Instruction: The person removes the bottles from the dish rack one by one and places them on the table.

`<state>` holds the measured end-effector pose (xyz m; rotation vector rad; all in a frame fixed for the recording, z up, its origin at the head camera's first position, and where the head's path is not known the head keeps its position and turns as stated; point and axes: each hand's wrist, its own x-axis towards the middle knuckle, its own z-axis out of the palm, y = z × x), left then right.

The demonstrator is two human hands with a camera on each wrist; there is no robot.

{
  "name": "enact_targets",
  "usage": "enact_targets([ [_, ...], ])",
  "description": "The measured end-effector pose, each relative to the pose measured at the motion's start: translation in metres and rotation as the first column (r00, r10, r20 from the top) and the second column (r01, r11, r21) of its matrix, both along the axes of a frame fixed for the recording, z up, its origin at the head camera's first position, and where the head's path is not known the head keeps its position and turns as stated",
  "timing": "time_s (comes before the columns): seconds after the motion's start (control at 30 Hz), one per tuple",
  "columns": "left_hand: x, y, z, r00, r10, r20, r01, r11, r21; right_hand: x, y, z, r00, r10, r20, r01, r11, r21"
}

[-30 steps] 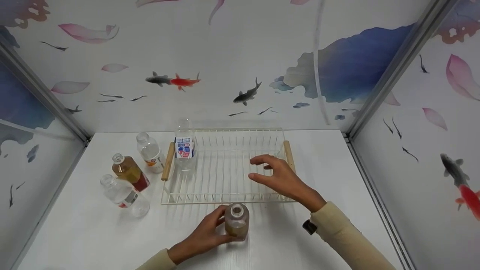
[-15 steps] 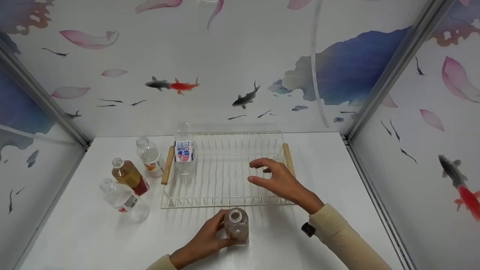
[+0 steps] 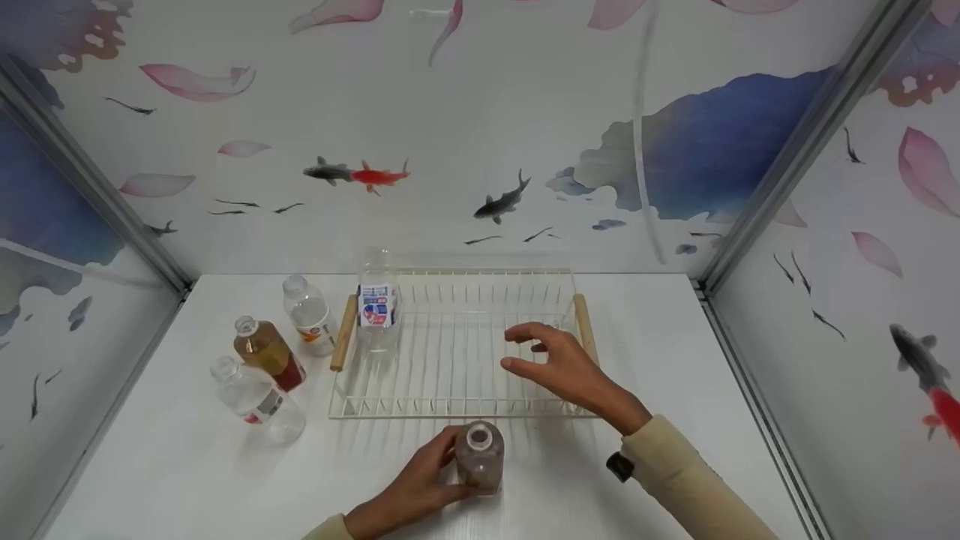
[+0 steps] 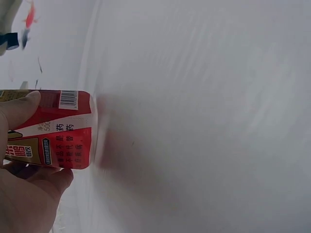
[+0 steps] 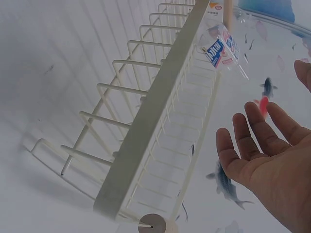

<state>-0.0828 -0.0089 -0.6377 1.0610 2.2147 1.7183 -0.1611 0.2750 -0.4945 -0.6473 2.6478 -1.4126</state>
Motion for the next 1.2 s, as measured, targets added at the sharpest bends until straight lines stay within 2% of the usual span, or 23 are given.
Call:
enact_targets([
  [0.1, 0.0, 0.001, 0.0, 1.0, 0.003, 0.001, -0.003, 1.0, -0.011, 0.0, 0.0, -0.001, 1.0, 0.0, -0.001, 0.0, 1.0, -0.004],
  [0.3, 0.001, -0.001, 0.002, 0.998, -0.006, 0.057, 0.009, 0.999, -0.041, -0.001, 0.0, -0.002, 1.0, 0.009, -0.014, -0.009, 1.0, -0.009],
  [0.53, 0.007, -0.022, 0.006, 0.994, 0.054, 0.1, -0.039, 0.988, -0.149, -0.001, 0.001, 0.0, 1.0, 0.01, -0.019, -0.01, 1.0, -0.002],
  [0.7, 0.009, -0.038, 0.011, 0.989, 0.074, 0.132, -0.051, 0.985, -0.166, -0.001, 0.004, -0.001, 1.0, 0.013, -0.022, -0.013, 1.0, -0.002],
  [1.0, 0.01, -0.054, 0.019, 0.99, 0.12, 0.078, -0.104, 0.978, -0.181, -0.001, 0.005, -0.001, 1.0, 0.006, -0.019, -0.006, 1.0, 0.005],
  [1.2, 0.01, -0.063, 0.026, 0.987, 0.145, 0.069, -0.13, 0.975, -0.181, -0.002, 0.007, -0.002, 1.0, 0.0, -0.014, 0.0, 1.0, 0.007],
])
